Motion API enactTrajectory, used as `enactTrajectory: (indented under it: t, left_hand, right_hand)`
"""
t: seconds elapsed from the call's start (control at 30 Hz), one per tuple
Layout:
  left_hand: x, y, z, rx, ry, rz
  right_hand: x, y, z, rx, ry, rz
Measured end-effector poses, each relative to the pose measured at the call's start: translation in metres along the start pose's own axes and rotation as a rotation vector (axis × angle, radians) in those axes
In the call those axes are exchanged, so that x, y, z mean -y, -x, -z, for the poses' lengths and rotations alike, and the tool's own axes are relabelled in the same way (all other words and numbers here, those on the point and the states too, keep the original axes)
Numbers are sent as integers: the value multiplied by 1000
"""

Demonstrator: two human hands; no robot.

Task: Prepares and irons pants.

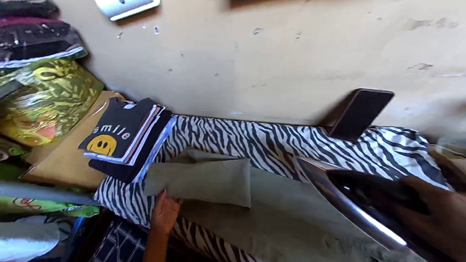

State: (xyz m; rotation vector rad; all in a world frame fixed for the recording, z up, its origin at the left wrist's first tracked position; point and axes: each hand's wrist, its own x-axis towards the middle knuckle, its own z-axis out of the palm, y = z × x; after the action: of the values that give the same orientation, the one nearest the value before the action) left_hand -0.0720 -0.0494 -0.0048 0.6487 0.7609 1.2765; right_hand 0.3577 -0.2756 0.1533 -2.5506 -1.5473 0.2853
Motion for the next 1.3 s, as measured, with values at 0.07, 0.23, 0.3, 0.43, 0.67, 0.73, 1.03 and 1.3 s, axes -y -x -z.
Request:
enactTrajectory:
  t: [0.07, 0.23, 0.3, 0.43, 0.67, 0.73, 1.03, 1.3]
  left_hand:
    - [-3, 3, 20, -128, -111, 64]
    - [-18, -1, 43, -298, -534, 111]
    - [-22, -6, 55, -297, -795, 31]
    - [-23, -3, 71, -302, -1171, -69]
    - [-14, 13, 77, -260, -1244, -179]
    - [-13, 10, 76, -263, -1192, -185]
    - [-37, 25, 79, -385, -1484, -304]
    - [-66, 50, 72, -432, -1505, -444]
  right_hand:
    - [56, -27, -18, -134, 34, 184]
    - [220, -81, -71, 268, 123, 420]
    - [258, -105, -101, 455, 187, 463]
    - [255, -122, -122, 419, 231, 381]
    - [216, -96, -132, 160, 276, 426]
    - [241, -106, -130, 219, 301, 412]
    - [335, -96, -154, 316, 192, 665]
    - [392, -106, -155, 458, 158, 616]
